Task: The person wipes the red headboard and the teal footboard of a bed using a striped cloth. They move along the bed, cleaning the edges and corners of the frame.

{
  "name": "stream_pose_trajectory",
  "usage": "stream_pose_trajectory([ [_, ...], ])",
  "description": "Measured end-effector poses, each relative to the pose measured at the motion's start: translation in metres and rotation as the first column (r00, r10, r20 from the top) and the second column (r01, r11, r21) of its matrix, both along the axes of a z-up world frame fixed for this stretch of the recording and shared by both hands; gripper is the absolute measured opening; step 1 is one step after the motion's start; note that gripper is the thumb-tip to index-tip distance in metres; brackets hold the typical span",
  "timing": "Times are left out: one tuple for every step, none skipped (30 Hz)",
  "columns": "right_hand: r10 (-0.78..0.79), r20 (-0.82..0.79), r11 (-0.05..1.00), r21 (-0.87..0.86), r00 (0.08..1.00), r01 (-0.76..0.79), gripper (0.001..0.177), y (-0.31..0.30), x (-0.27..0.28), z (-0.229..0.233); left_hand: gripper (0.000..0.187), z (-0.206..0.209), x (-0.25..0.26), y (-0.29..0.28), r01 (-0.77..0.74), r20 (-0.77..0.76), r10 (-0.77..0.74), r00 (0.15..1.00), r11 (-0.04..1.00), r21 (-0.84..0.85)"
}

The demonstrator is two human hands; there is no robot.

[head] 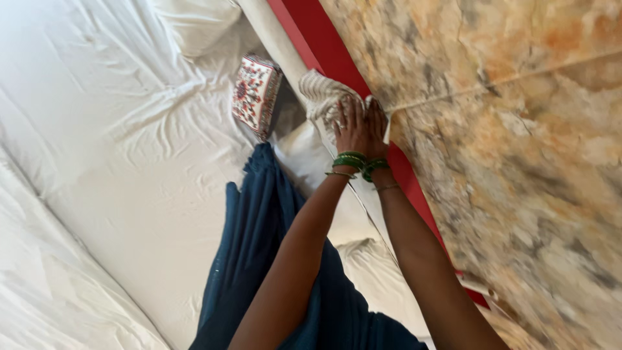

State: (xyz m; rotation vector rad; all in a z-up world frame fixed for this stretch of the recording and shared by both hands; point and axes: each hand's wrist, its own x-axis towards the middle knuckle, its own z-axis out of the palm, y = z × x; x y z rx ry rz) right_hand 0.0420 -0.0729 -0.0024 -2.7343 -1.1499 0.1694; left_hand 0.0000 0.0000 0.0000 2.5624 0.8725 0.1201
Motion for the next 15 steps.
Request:
stream_pose_trajectory([
  [0.045, 0.129, 0.995, -0.097, 0.991, -0.033, 0.072, -0.002, 0.005, -0.004, 0.075, 0.005, 0.001, 0.001, -0.003, 0.018, 0.003, 1.0, 1.0, -0.023],
  [0.1, 0.253, 0.979, -0.196, 0.962, -0.05, 0.073, -0.001, 0.009, -0.005, 0.074, 0.009, 0.001, 0.003, -0.005, 0.037, 0.006, 0.999, 0.999, -0.047],
  [0.16, 0.363, 0.954, -0.296, 0.918, -0.049, 0.074, 0.002, 0.006, -0.004, 0.073, 0.012, -0.002, 0.003, -0.003, 0.05, 0.007, 0.999, 0.997, -0.074],
  [0.123, 0.273, 0.972, -0.227, 0.954, -0.061, 0.074, 0.004, 0.002, -0.004, 0.072, 0.014, -0.005, 0.004, -0.004, 0.064, 0.009, 0.998, 0.997, -0.074],
  [0.092, 0.182, 0.985, -0.16, 0.979, -0.063, 0.074, -0.002, 0.004, -0.003, 0.071, 0.017, -0.005, 0.004, -0.003, 0.083, 0.009, 0.997, 0.997, -0.078],
  [0.066, 0.087, 0.994, -0.094, 0.994, -0.058, 0.074, -0.002, 0.003, -0.001, 0.07, 0.018, -0.006, 0.006, -0.001, 0.102, 0.009, 0.995, 0.997, -0.082],
  [0.075, 0.119, 0.992, -0.106, 0.99, -0.063, 0.073, -0.002, 0.001, 0.003, 0.07, 0.019, -0.008, 0.006, 0.001, 0.107, 0.008, 0.994, 0.997, -0.081],
  [0.085, 0.152, 0.991, -0.118, 0.985, -0.067, 0.073, -0.001, 0.0, 0.006, 0.071, 0.019, -0.009, 0.006, 0.003, 0.112, 0.006, 0.994, 0.997, -0.08],
  [0.094, 0.183, 0.989, -0.13, 0.979, -0.07, 0.072, 0.001, -0.001, 0.008, 0.071, 0.02, -0.01, 0.007, 0.005, 0.116, 0.004, 0.993, 0.997, -0.08],
  [0.084, 0.179, 0.989, -0.134, 0.98, -0.06, 0.072, 0.002, 0.001, 0.009, 0.07, 0.02, -0.009, 0.007, -0.001, 0.121, 0.01, 0.993, 0.997, -0.078],
  [0.072, 0.173, 0.99, -0.135, 0.982, -0.049, 0.073, 0.003, 0.0, 0.01, 0.069, 0.02, -0.01, 0.007, -0.006, 0.123, 0.015, 0.992, 0.997, -0.075],
  [0.061, 0.166, 0.99, -0.136, 0.984, -0.038, 0.073, 0.005, -0.002, 0.011, 0.068, 0.02, -0.01, 0.006, -0.011, 0.126, 0.02, 0.992, 0.997, -0.071],
  [0.071, 0.164, 0.99, -0.135, 0.984, -0.048, 0.073, 0.006, -0.006, 0.011, 0.067, 0.02, -0.012, 0.006, -0.013, 0.141, 0.024, 0.99, 0.997, -0.076],
  [0.081, 0.163, 0.989, -0.134, 0.983, -0.059, 0.073, 0.006, -0.01, 0.013, 0.067, 0.02, -0.014, 0.005, -0.016, 0.157, 0.029, 0.987, 0.997, -0.082],
  [0.092, 0.17, 0.989, -0.132, 0.981, -0.07, 0.073, 0.006, -0.008, 0.016, 0.067, 0.02, -0.012, 0.006, -0.02, 0.181, 0.035, 0.983, 0.996, -0.085],
])
